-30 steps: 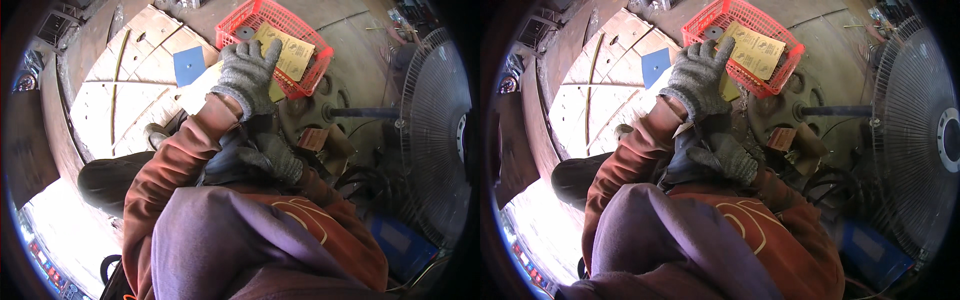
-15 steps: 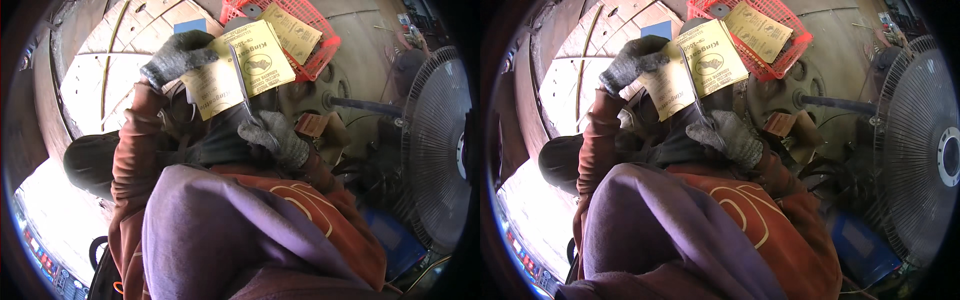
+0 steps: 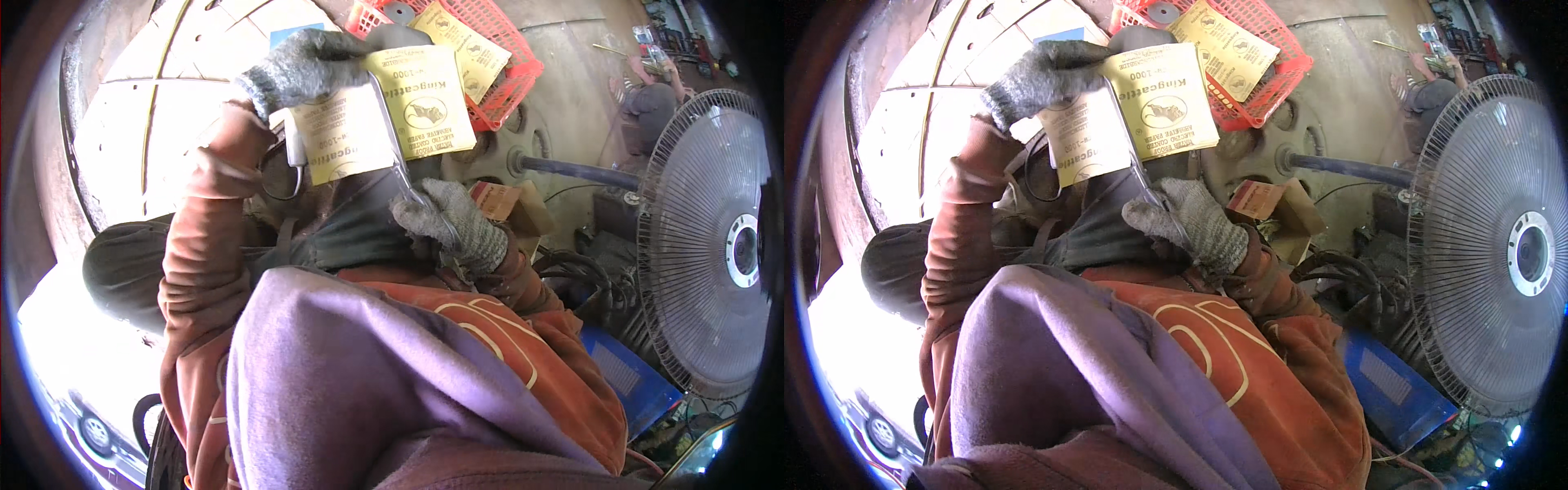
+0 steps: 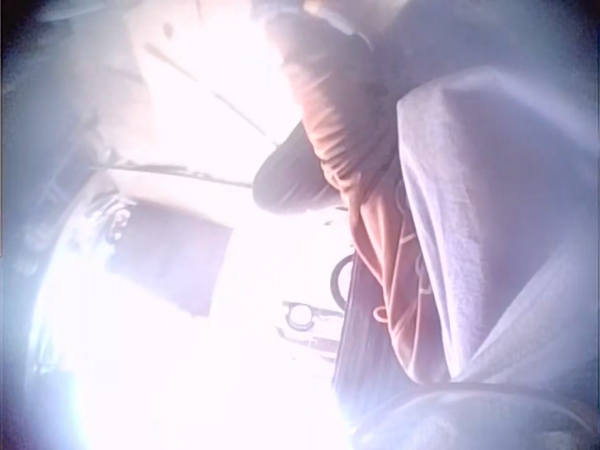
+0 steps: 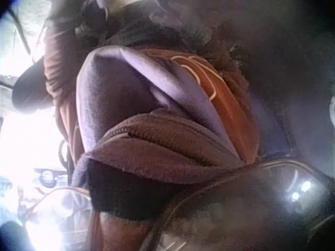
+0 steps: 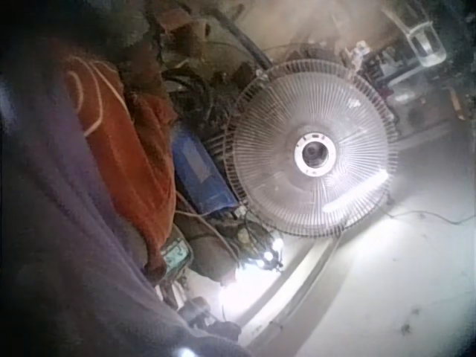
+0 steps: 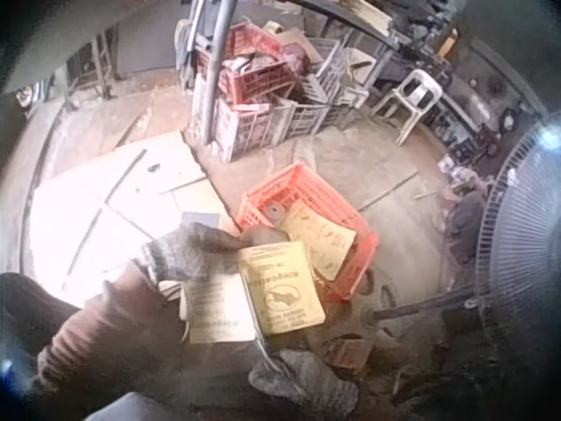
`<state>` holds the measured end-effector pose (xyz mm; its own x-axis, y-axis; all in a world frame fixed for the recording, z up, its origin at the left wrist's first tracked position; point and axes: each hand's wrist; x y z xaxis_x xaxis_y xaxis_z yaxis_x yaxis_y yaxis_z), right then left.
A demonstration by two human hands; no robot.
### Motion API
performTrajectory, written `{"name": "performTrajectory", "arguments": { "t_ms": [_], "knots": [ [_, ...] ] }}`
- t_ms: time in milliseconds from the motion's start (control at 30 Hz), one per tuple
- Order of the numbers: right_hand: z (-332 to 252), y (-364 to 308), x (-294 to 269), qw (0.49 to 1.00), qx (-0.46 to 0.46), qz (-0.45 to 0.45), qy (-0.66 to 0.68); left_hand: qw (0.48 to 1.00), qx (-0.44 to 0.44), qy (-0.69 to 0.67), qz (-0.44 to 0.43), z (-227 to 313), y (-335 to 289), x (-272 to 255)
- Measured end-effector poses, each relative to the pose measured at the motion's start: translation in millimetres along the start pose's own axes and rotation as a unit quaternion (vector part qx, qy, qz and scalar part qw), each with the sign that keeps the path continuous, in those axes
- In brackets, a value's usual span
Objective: The person uses shears to cut a sheet of sandpaper into smaller rectangular pieces while working on their lap.
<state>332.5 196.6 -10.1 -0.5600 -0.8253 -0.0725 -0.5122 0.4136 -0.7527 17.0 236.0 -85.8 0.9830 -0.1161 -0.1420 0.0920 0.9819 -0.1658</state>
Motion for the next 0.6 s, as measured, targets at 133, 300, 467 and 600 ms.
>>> {"name": "performTrajectory", "arguments": {
  "t_ms": [133, 300, 467, 600],
  "knots": [
    [-7.9, 3.0, -1.3, 0.998, 0.031, -0.014, -0.054, 0.998, 0.057, -0.004, -0.021, -20.5, -5.9, 5.1],
    [14.7, 7.0, -2.8, 0.999, -0.040, -0.002, -0.037, 1.000, 0.008, 0.005, -0.013, -1.0, -12.2, 5.2],
    [4.3, -1.1, 2.0, 0.999, -0.028, 0.002, 0.032, 0.994, 0.095, -0.036, 0.028, -10.8, -16.4, 13.2],
    [8.4, 1.1, 0.5, 0.999, -0.031, 0.002, 0.026, 0.987, 0.054, -0.124, 0.082, -7.1, -18.5, 6.2]
  ]
}}
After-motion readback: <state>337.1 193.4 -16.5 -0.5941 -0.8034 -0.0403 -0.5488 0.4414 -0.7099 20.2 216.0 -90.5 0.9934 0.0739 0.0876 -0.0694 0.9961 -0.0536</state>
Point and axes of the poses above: each hand's wrist, its own y-axis towards the middle knuckle, its own x-axis out of the palm, z = x × y, and after that the axes turned 1 degree about -z, right-handed
